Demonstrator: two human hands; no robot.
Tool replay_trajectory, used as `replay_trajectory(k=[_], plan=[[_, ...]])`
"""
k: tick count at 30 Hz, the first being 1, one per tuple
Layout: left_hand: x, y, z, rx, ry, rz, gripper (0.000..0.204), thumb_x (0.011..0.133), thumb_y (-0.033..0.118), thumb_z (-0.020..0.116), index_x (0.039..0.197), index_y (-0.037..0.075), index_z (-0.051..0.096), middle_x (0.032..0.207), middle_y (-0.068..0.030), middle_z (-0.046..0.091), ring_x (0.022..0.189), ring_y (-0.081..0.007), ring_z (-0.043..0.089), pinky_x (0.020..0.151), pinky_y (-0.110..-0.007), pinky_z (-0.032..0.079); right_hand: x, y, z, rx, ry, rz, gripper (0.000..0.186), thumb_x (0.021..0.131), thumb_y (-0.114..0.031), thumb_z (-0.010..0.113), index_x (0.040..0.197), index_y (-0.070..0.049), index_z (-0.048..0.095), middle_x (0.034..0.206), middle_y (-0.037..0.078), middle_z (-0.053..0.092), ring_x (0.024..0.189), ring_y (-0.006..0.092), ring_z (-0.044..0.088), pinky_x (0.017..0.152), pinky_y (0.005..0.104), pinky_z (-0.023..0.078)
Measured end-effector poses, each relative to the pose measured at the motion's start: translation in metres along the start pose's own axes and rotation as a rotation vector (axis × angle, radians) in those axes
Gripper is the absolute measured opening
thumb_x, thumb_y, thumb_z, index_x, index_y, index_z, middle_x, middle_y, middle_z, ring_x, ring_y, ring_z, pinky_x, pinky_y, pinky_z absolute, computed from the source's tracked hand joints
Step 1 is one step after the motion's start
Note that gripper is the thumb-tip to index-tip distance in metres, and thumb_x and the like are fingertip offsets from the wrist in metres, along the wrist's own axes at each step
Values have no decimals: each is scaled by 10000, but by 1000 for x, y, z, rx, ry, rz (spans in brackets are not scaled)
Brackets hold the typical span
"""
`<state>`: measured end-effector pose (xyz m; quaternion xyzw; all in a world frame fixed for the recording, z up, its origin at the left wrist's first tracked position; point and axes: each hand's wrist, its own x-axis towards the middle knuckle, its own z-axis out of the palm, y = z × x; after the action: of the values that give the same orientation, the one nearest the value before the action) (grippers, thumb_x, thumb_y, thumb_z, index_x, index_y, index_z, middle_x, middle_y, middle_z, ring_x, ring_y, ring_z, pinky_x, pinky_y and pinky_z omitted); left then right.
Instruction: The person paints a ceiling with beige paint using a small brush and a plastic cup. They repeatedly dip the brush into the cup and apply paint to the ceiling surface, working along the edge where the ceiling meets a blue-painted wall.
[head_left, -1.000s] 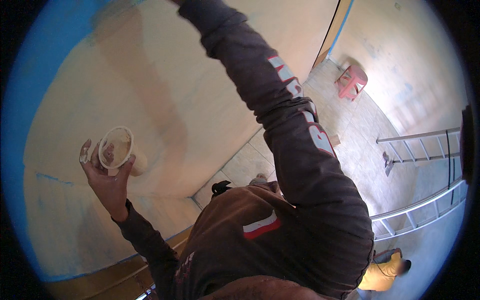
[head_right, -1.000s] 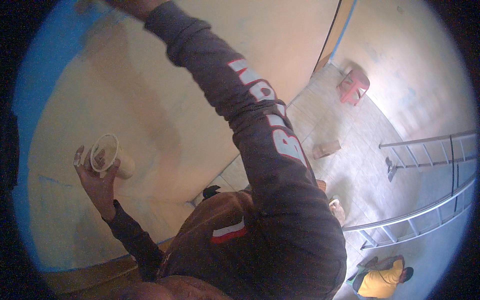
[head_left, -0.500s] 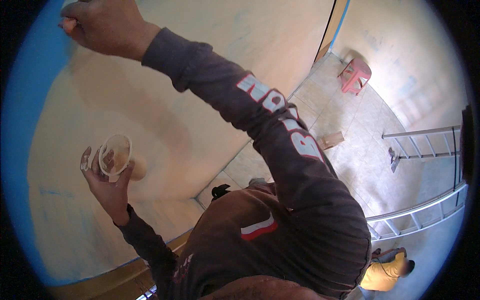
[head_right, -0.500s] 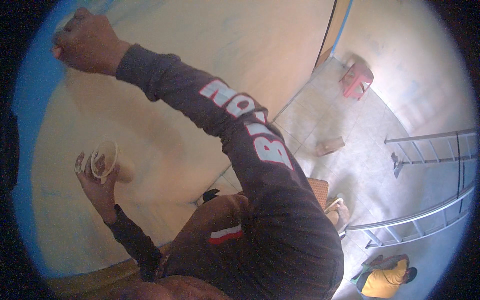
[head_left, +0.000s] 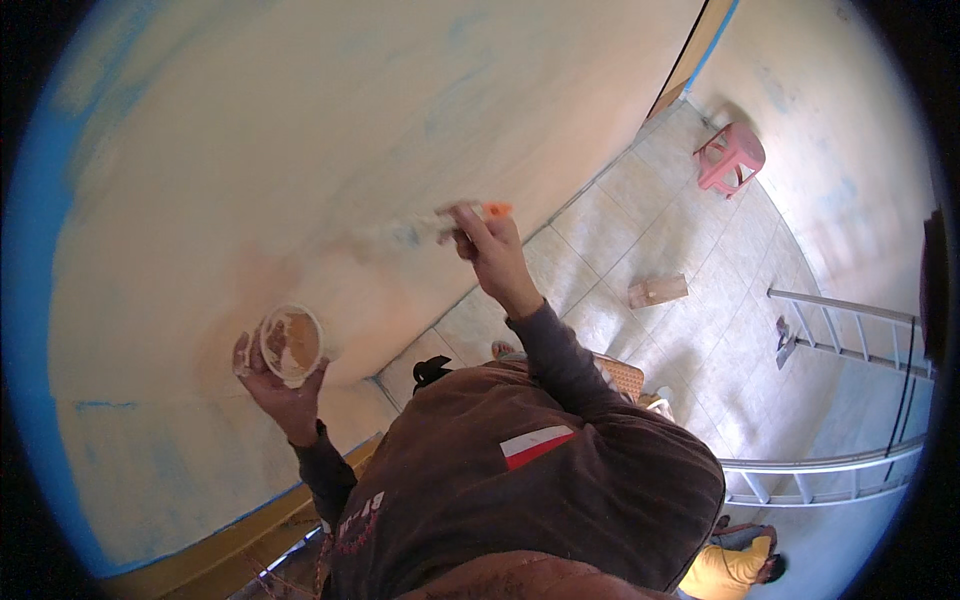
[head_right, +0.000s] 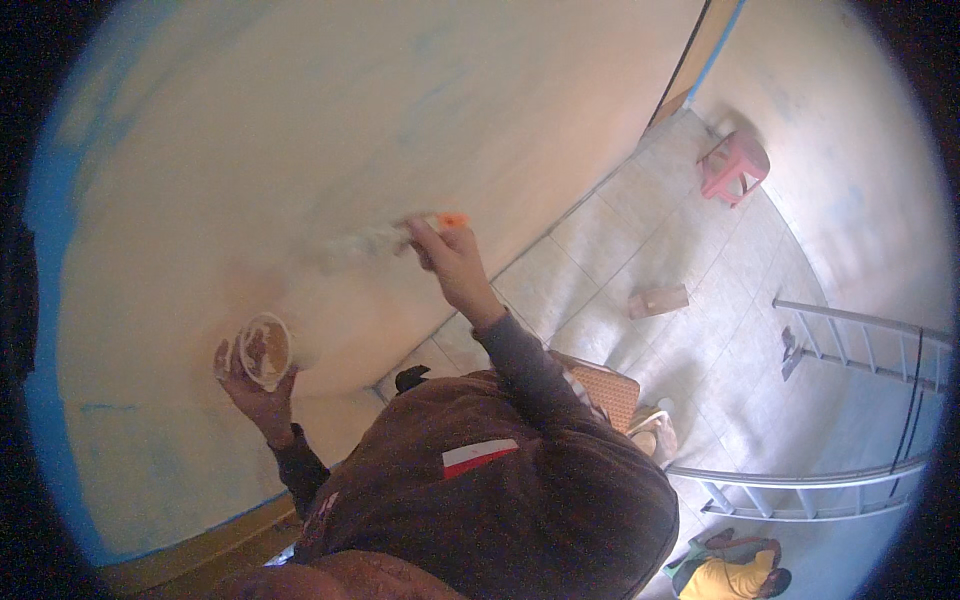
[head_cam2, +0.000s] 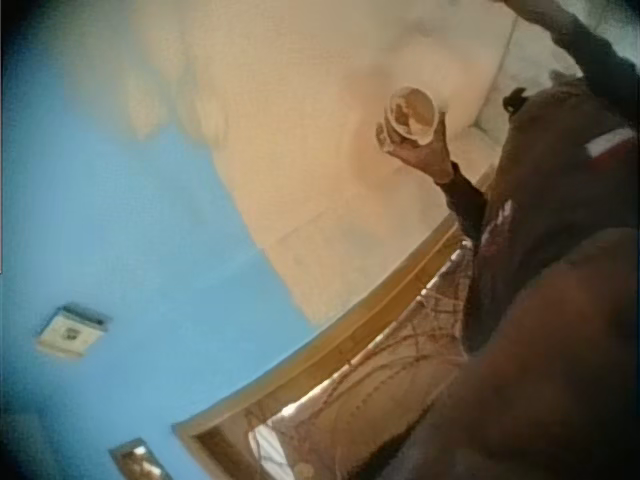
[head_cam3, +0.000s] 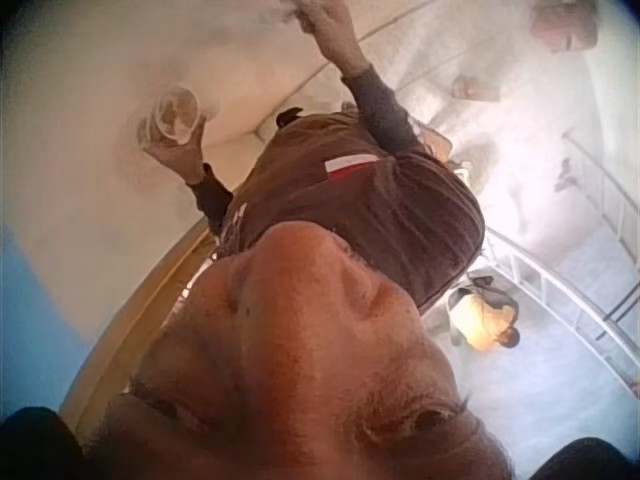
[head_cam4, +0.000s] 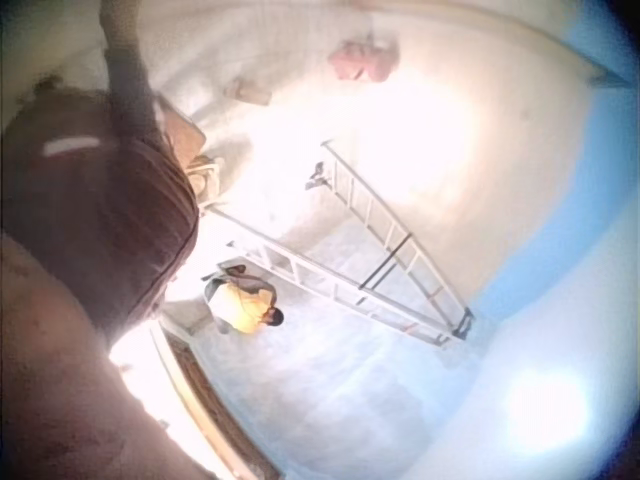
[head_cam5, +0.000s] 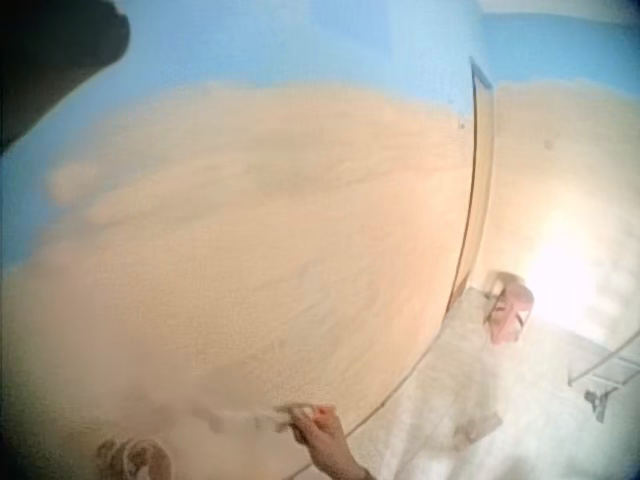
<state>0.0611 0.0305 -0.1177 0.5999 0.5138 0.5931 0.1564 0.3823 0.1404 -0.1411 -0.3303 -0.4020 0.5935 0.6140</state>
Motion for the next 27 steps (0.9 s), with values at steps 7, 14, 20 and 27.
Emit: replay_trajectory(k=[7,14,20,27], plan=[[-38,-11,30,328,-146,-42,1044,649,124,940,1473,40,304,1435,-154,483,1337,-303,511,1152,-488,439,-56,80,-104,155,231,276,337,1065,-315,574,1180,-17,679,822,25,672,589,31,424,521,211,314],[-32,-32,69,276,-211,-136,939,637,429,940,1371,3,538,1395,-150,533,1275,-337,549,1145,-533,374,-12,71,-124,16,213,186,370,1059,-335,583,1072,1,737,710,-13,630,562,38,401,511,220,311],[-1,-30,110,692,-424,225,980,625,330,981,1424,46,491,1451,-138,460,1372,-296,467,1179,-447,394,24,-5,-80,-308,14,14,300,1053,-246,580,1076,2,747,807,41,719,624,47,515,558,222,402],[12,-37,145,49,-372,-13,895,610,328,989,1362,67,579,1453,-103,487,1366,-298,488,1130,-443,454,33,-37,-25,-545,-349,-189,186,998,-168,669,1034,-3,744,855,50,739,753,84,676,671,234,527]])
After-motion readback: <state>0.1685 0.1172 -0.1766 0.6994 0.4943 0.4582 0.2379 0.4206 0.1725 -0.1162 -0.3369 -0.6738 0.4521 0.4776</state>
